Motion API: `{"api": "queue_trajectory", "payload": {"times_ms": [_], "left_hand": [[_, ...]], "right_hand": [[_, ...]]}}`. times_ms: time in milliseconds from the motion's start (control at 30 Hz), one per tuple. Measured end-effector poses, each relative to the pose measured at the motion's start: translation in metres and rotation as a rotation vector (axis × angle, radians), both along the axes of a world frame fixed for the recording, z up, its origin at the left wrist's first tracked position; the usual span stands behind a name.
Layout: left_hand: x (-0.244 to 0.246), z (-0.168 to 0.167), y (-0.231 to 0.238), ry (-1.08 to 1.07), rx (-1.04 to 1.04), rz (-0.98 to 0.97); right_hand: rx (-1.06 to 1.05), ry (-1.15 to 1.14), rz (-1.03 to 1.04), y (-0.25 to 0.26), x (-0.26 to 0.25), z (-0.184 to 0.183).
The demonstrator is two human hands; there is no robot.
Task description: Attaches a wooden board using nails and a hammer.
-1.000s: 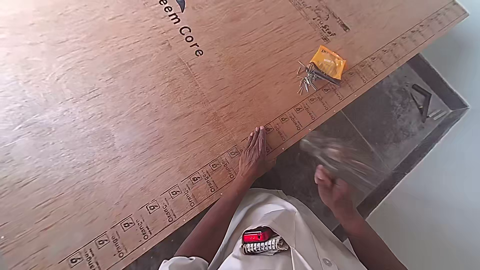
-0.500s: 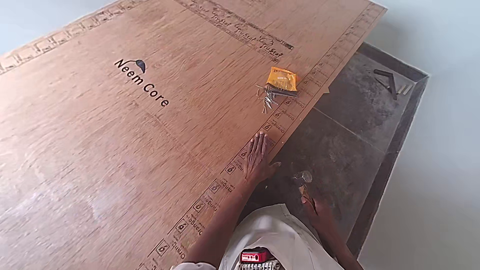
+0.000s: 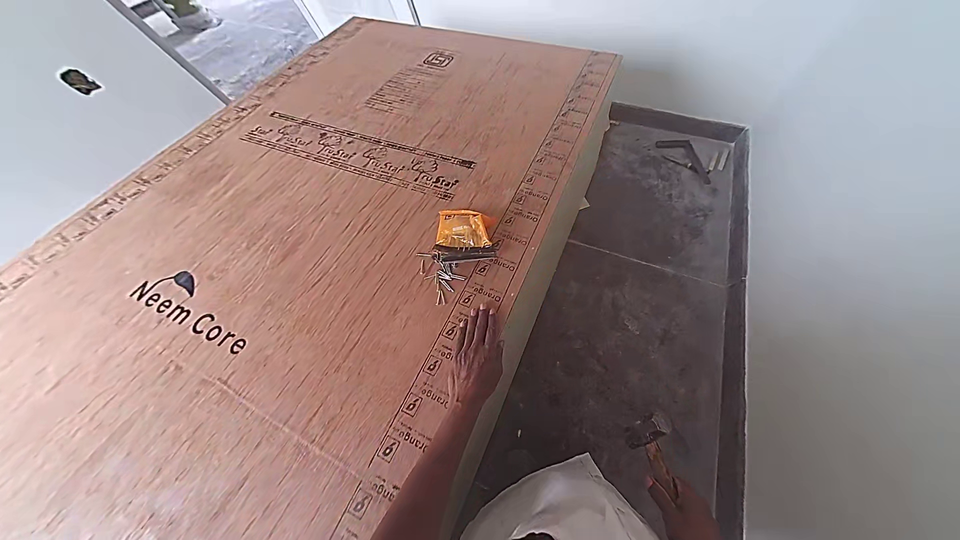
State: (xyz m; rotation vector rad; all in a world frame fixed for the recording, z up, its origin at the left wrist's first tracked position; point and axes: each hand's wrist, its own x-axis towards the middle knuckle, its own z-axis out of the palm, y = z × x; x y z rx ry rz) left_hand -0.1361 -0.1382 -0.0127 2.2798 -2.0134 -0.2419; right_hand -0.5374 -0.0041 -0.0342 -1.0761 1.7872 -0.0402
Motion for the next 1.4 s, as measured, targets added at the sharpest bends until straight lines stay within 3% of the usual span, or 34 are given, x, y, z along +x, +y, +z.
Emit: {"api": "queue_trajectory", "payload": {"times_ms": [267,400,533,667,833,1033,1233,1400], "left_hand": [[0.003,-0.005,0.0,0.017,-0.095,-0.027],[0.005,-0.013,0.005,0.024,-0.212,-0.044],[0.001,-0.011,0.004,-0.001,-0.285,-0.017],[-0.004,0.001,0.002,0.058,-0.269,0.019],[-0.004,0.003,0.001,0.095,-0.27,0.044],[-0.006,0.003,0.002,0.064,-0.252,0.072],[-0.011,0.015,-0.007,0.111,-0.138,0.094],[-0.01,-0.006,-0.055,-0.002,-0.258,0.045]], "right_hand": [[-0.128,0.023,-0.131,-0.04,0.018,0.017],[-0.304,0.045,-0.061,-0.091,0.052,0.033],[-0.503,0.123,0.069,-0.187,0.102,0.063],[-0.846,0.199,0.272,-0.309,0.157,0.077],[-0.777,0.372,0.506,-0.449,0.244,0.104],[-0.769,0.507,0.713,-0.543,0.314,0.107],[-0.932,0.412,0.792,-0.596,0.338,0.072],[-1.058,0.366,0.824,-0.614,0.348,0.058]]}}
